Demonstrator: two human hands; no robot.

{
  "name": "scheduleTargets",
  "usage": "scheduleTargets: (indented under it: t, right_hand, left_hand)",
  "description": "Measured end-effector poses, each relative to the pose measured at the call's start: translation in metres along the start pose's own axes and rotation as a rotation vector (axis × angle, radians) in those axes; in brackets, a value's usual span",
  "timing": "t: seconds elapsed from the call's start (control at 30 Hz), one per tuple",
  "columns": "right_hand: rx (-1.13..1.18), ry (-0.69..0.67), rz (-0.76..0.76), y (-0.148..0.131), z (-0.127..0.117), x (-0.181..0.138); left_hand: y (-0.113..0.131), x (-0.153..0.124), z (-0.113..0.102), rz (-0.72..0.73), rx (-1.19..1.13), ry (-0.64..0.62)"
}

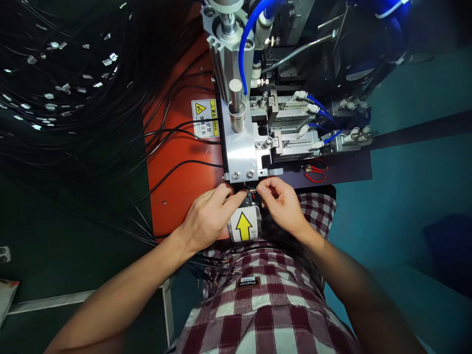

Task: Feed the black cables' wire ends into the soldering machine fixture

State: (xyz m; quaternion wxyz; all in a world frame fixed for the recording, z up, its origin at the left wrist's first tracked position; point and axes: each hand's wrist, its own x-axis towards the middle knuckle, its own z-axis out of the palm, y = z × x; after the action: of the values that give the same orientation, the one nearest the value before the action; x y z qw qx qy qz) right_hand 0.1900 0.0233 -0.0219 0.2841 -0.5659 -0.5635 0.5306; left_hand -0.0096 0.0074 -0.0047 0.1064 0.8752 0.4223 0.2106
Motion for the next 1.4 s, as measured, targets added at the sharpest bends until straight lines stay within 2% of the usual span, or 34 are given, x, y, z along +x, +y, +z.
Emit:
scheduleTargets:
  t: [0.2,0.53,0.63,0.8,1.03,1.4]
  right_hand:
    - [-0.021,0.038,-0.04,0.002,0.002,-0.002]
    - [0.179,-0.017,0.13,-0.002,0.007,-0.002]
    - [0.096,0.023,0.124,-0.006,0.008,-0.004]
    - [-0.167,0.108,0.018,-0.011,0.007,-0.006]
    - [-0.046,0.042,0.077,-0.004,0.006,-0.004]
    - [-0.057,0.047,0.051,-0.006,0.004,-0.004]
  left_hand:
    - [0.001,0.001,0.001,-0.014,0.02,-0.001]
    - [0.003,0.003,0.0,-0.004,0.066,-0.005]
    - [0.003,0.002,-0.001,0.018,0.076,-0.006]
    - [0.0,-0.003,0.001,0.022,0.084,-0.068]
    - [-0.001,-0.006,0.002,-0.007,0.068,-0.095]
    - [0.0,-0.003,-0.001,-0.009,0.08,-0.107]
